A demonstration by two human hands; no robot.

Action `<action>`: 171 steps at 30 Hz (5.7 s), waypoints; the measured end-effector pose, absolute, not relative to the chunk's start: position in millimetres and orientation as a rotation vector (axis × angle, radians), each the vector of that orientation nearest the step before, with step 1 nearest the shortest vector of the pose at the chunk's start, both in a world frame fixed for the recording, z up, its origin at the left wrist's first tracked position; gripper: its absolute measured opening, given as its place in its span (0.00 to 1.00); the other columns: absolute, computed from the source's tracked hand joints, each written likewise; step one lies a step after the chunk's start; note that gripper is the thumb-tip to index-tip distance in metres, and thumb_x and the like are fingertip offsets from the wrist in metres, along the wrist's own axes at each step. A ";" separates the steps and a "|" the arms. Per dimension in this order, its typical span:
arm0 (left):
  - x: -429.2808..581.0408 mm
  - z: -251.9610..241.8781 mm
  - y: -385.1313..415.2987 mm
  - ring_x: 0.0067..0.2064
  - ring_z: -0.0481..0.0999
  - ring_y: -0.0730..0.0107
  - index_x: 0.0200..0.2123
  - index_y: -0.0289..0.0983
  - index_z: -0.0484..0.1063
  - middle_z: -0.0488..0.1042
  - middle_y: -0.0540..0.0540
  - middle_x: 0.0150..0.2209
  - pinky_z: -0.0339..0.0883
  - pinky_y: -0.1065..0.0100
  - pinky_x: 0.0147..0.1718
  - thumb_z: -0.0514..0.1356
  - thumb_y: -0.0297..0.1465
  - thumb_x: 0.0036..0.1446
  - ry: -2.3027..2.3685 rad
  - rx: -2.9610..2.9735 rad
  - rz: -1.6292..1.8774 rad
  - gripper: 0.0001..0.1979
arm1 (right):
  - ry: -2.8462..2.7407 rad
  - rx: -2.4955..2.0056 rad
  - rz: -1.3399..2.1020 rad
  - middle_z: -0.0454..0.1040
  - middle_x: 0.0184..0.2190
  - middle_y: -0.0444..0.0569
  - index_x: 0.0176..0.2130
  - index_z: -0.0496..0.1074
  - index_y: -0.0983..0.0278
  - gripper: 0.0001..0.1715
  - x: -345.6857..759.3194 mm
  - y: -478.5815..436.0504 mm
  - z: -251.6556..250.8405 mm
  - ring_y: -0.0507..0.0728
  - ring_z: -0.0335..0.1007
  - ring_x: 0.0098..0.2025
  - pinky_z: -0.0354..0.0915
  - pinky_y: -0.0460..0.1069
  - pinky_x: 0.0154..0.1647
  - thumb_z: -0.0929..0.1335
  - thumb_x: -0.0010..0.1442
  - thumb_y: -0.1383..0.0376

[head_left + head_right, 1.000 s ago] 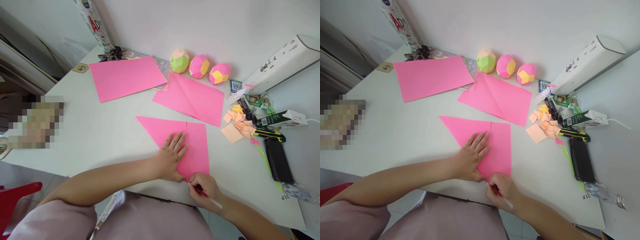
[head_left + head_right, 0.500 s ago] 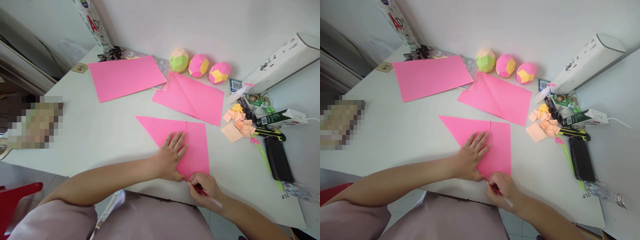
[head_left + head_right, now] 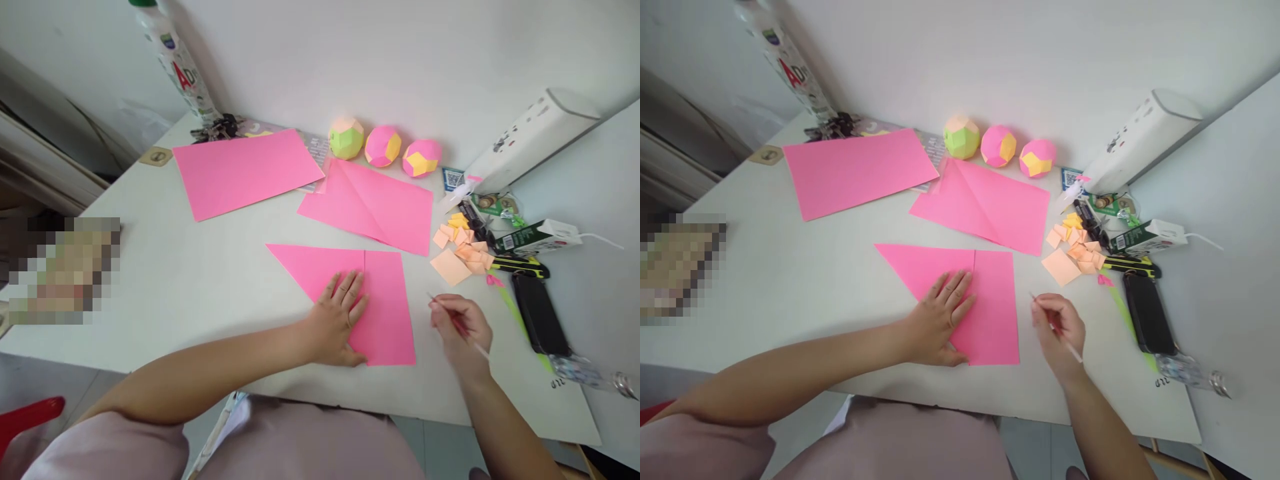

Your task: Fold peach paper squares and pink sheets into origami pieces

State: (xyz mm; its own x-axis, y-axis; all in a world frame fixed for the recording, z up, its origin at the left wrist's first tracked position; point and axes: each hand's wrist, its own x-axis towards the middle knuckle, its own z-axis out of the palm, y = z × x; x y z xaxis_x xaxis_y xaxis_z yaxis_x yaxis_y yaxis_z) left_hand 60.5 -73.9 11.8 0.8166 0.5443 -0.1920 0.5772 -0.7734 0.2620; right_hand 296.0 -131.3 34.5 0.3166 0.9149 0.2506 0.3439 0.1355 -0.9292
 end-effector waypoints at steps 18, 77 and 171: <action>31.8 62.1 -61.8 0.48 0.71 0.52 0.35 0.36 0.75 0.74 0.37 0.44 0.68 0.57 0.45 0.57 0.47 0.54 0.765 2.752 -0.122 0.20 | -1.617 -1.925 -0.232 0.70 0.44 0.58 0.44 0.67 0.65 0.17 353.7 -70.5 14.9 0.65 0.61 0.49 0.60 0.58 0.49 0.65 0.52 0.67; 48.4 -1.1 -63.9 0.66 0.49 0.47 0.63 0.27 0.52 0.51 0.31 0.65 0.47 0.49 0.63 0.49 0.36 0.64 0.501 2.855 0.359 0.28 | -2.156 -1.158 0.147 0.75 0.34 0.47 0.39 0.69 0.60 0.12 282.9 -76.2 10.0 0.55 0.70 0.38 0.69 0.54 0.39 0.63 0.59 0.75; 47.6 9.8 -48.8 0.66 0.48 0.47 0.61 0.27 0.57 0.55 0.31 0.63 0.49 0.51 0.61 0.55 0.35 0.57 0.584 2.906 0.275 0.31 | -2.478 -1.218 -0.011 0.76 0.47 0.57 0.42 0.74 0.70 0.18 280.4 -93.1 20.7 0.61 0.68 0.55 0.71 0.56 0.52 0.58 0.62 0.76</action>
State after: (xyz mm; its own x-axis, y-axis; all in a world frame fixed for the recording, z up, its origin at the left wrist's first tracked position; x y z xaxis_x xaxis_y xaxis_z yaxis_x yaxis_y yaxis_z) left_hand 47.6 -48.8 9.8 0.9065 0.3959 0.1467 0.3656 -0.9098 0.1964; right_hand 280.4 -93.1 20.7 -0.5532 0.7620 0.3367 0.7649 0.6247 -0.1571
